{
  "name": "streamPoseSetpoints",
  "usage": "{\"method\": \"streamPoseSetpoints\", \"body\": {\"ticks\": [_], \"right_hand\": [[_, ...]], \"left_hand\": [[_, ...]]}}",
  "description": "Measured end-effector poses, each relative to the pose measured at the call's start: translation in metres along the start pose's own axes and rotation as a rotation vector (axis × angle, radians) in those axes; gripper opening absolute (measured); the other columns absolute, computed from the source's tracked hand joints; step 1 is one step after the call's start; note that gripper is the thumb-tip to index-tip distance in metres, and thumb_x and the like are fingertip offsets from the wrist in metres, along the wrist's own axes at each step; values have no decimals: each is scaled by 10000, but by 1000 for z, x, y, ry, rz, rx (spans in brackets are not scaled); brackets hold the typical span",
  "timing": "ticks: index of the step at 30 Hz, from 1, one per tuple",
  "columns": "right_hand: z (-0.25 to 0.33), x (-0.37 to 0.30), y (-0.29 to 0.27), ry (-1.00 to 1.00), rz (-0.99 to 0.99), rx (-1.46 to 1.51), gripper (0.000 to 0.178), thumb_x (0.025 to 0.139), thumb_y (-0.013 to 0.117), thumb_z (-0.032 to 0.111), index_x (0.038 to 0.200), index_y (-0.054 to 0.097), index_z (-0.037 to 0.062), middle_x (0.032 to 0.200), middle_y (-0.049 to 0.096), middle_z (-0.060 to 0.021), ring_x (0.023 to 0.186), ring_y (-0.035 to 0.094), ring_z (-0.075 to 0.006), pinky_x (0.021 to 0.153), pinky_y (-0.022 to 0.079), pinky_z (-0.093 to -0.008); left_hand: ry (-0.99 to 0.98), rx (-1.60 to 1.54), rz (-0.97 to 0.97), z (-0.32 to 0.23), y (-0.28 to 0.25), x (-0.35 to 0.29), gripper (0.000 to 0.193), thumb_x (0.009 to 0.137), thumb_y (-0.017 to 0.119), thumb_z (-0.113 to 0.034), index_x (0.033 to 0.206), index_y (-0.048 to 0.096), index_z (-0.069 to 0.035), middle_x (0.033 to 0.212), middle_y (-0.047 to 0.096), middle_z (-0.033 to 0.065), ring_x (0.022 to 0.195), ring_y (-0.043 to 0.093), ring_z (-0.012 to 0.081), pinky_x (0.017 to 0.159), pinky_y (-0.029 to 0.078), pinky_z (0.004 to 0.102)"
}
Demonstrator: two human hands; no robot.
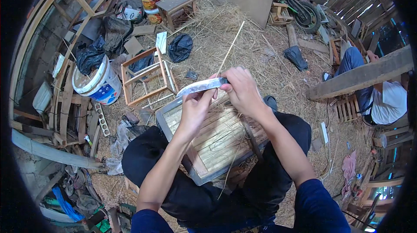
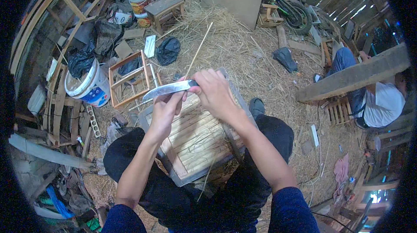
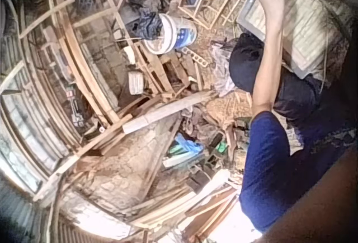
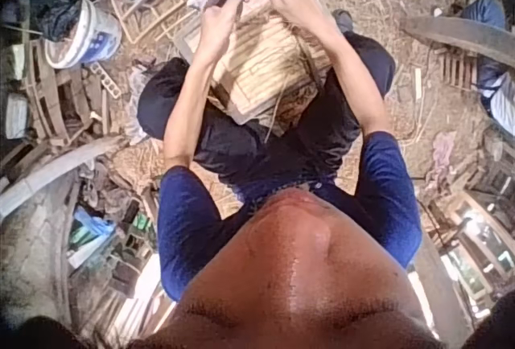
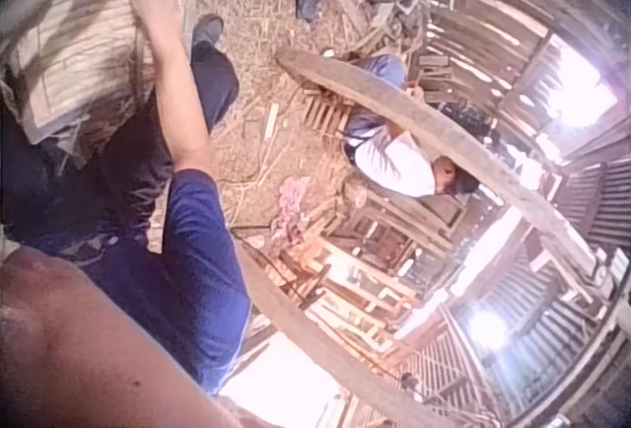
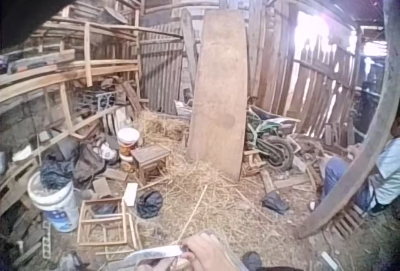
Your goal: The person shaves a bamboo strip using a knife, repeatedly drawing the blade along the length of the strip and bending it by hand to check its flexibility.
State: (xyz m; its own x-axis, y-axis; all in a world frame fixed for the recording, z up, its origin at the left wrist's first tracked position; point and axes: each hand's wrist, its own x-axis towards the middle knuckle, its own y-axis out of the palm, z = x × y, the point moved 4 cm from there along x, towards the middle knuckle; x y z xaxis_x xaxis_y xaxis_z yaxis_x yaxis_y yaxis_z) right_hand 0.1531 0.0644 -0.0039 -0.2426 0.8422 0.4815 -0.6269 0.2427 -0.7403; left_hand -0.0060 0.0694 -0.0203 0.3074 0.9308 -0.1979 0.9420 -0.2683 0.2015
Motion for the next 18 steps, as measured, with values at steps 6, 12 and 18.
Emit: {"method": "streamPoseSetpoints", "body": {"ticks": [6, 12, 18], "right_hand": [[-8, 0, -11, 57, -96, -49, 309, 995, 538, 342, 1031, 605, 43, 907, 579, -135, 888, 552, -329, 805, 399, -420], [-20, -2, -19, 88, -86, -107, 434, 1044, 422, 446, 1050, 601, 50, 906, 574, -138, 881, 542, -336, 799, 391, -421], [-30, -2, -26, 177, -166, -182, 422, 1052, 419, 437, 1056, 597, 54, 912, 581, -130, 888, 547, -333, 798, 388, -426]], "left_hand": [[121, -56, 26, -5, 6, 3, 281, 1010, 611, -144, 1256, 675, -23, 812, 574, -46, 613, 403, 13, 533, 314, 210], [156, -35, 89, -5, 7, 6, 273, 1033, 591, -191, 1230, 675, -22, 788, 546, -42, 556, 366, 3, 468, 281, 193], [83, -72, 61, -9, 9, 0, 424, 1038, 601, -227, 1413, 572, -31, 797, 524, -56, 551, 346, -3, 454, 259, 189]]}}
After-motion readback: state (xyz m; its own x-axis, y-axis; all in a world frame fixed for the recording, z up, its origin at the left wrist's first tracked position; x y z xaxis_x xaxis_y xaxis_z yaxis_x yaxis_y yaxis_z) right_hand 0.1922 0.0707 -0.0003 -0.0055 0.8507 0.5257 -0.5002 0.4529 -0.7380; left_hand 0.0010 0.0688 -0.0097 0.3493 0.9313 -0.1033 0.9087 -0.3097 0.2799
